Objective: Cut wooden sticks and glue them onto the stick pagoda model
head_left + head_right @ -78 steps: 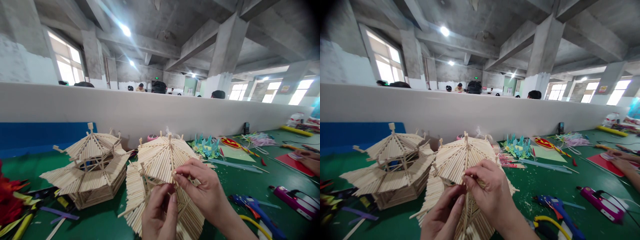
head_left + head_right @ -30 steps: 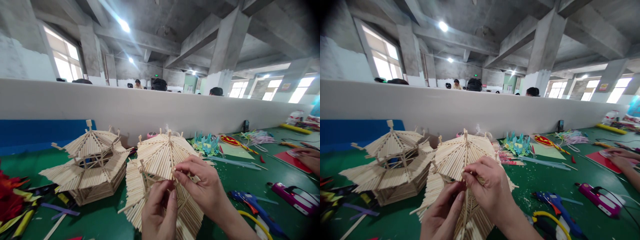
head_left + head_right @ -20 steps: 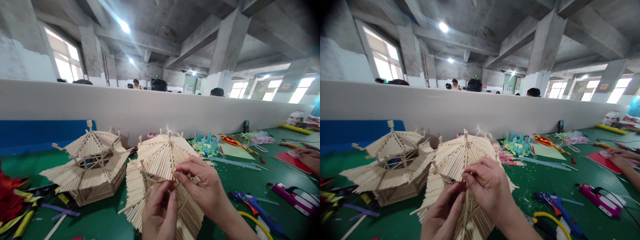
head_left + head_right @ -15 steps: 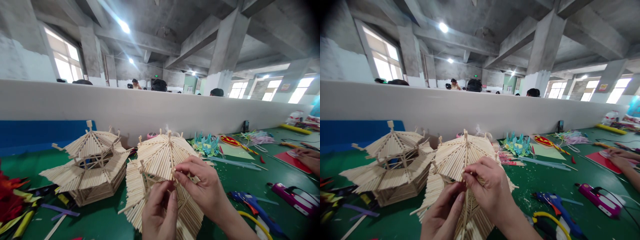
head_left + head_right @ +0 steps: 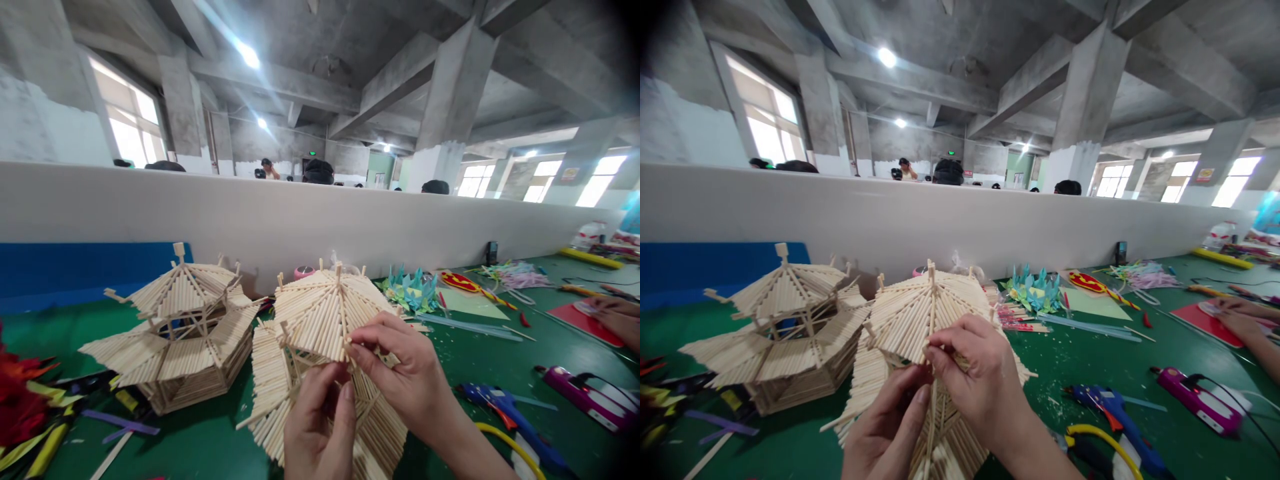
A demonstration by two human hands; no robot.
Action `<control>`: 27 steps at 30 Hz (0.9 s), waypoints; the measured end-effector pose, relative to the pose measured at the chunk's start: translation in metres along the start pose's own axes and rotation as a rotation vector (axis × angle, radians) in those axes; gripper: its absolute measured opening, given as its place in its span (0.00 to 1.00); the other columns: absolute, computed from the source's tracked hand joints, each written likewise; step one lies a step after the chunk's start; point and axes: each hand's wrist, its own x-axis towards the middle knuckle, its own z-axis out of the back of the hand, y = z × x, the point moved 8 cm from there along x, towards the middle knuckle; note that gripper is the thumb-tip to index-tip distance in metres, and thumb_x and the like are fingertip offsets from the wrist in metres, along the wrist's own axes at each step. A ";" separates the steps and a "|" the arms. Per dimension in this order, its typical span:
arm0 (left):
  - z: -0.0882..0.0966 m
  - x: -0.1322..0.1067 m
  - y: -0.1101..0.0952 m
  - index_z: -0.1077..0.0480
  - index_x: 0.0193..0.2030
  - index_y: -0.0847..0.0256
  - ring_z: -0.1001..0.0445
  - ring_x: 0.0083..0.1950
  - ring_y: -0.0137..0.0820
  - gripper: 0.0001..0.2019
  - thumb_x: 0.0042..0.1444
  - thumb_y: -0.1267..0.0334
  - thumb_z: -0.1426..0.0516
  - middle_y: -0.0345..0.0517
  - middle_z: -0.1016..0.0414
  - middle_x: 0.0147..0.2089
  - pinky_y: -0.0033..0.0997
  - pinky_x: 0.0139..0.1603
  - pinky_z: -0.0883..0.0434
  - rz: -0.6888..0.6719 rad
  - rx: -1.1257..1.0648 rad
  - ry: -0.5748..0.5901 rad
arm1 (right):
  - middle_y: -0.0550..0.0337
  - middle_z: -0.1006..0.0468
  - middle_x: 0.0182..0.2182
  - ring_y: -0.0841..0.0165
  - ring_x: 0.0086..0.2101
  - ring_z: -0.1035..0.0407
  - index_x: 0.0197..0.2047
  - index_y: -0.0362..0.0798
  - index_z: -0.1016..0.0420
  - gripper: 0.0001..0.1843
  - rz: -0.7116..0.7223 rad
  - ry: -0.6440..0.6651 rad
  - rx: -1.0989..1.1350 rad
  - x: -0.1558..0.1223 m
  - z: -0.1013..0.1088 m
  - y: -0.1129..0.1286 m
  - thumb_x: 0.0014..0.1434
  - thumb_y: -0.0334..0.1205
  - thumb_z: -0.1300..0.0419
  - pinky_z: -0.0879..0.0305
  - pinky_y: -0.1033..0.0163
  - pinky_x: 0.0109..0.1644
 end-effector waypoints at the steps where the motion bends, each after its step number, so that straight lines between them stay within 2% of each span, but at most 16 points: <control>1: 0.000 0.000 0.000 0.26 0.34 0.53 0.30 0.35 0.26 0.07 0.46 0.66 0.40 0.38 0.29 0.32 0.19 0.35 0.34 0.003 -0.001 -0.004 | 0.59 0.29 0.26 0.72 0.29 0.34 0.33 0.44 0.26 0.05 0.002 0.000 0.002 0.000 0.000 0.000 0.54 0.31 0.43 0.37 0.66 0.32; 15: 0.002 0.000 0.003 0.26 0.35 0.53 0.30 0.35 0.26 0.07 0.47 0.66 0.40 0.39 0.27 0.34 0.18 0.35 0.34 0.000 0.001 -0.003 | 0.60 0.29 0.26 0.72 0.29 0.34 0.33 0.45 0.26 0.05 0.007 -0.008 -0.006 0.000 0.000 0.001 0.54 0.31 0.43 0.37 0.66 0.31; 20: -0.001 0.002 0.003 0.25 0.36 0.52 0.30 0.37 0.28 0.09 0.47 0.67 0.40 0.40 0.27 0.34 0.21 0.38 0.33 -0.020 0.012 0.077 | 0.60 0.29 0.26 0.72 0.29 0.34 0.33 0.45 0.26 0.05 0.002 -0.003 -0.004 -0.001 -0.001 0.001 0.54 0.31 0.43 0.37 0.66 0.32; 24: 0.003 0.001 0.003 0.26 0.36 0.53 0.30 0.36 0.27 0.07 0.47 0.65 0.41 0.39 0.28 0.33 0.20 0.36 0.34 -0.017 0.009 0.007 | 0.60 0.28 0.26 0.72 0.29 0.34 0.33 0.45 0.26 0.05 0.004 -0.007 -0.012 0.001 0.000 0.001 0.53 0.31 0.43 0.37 0.66 0.31; 27: 0.001 0.000 0.003 0.26 0.34 0.54 0.30 0.35 0.28 0.07 0.47 0.65 0.40 0.40 0.28 0.33 0.20 0.34 0.34 -0.005 0.020 -0.003 | 0.61 0.29 0.26 0.72 0.29 0.34 0.33 0.46 0.26 0.05 0.006 -0.007 -0.012 0.002 -0.001 0.001 0.53 0.31 0.43 0.37 0.66 0.31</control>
